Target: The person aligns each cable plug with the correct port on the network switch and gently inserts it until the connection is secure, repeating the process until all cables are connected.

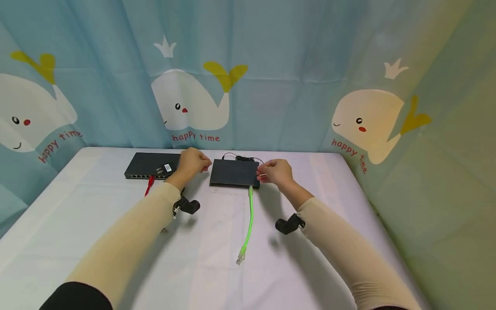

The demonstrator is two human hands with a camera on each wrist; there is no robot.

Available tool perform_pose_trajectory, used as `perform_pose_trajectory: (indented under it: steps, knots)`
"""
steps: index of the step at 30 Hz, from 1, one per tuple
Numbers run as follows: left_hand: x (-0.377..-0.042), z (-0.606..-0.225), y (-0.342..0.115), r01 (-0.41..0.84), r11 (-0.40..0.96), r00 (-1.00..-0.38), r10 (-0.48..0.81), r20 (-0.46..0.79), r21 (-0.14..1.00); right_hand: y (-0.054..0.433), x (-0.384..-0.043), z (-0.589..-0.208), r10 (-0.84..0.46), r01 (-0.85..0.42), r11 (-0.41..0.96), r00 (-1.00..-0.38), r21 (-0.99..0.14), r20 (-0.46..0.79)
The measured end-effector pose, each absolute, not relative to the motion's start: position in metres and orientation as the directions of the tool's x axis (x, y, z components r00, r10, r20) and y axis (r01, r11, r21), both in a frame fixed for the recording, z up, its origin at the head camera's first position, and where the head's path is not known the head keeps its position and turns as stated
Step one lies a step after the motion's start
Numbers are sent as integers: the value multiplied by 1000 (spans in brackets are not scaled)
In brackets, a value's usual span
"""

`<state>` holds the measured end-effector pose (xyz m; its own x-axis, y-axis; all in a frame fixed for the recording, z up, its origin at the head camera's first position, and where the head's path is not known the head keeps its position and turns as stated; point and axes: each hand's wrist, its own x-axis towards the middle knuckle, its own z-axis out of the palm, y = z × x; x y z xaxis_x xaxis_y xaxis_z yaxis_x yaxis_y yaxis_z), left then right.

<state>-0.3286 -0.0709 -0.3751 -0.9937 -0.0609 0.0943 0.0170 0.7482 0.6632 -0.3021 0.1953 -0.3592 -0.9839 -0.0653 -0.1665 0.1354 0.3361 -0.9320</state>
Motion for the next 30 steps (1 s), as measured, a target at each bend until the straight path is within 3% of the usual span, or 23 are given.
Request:
perform_pose_trajectory:
  steps: [6, 17, 26, 30]
  knots:
    - [-334, -359, -78, 84, 761, -984, -40, 175, 644, 195, -322, -341, -61, 8, 538, -997, -843, -48]
    - [-328, -345, -91, 329, 812, -934, 206, 290, 482, 184, -324, -333, -186, -297, 720, -953, -628, 237]
    - [-306, -342, -83, 486, 832, -861, 401, 313, 269, 177, -305, -337, -339, -420, 764, -907, -490, 248]
    - [-305, -344, -84, 501, 845, -856, 452, 250, 188, 175, -302, -338, -433, -481, 780, -877, -401, 210]
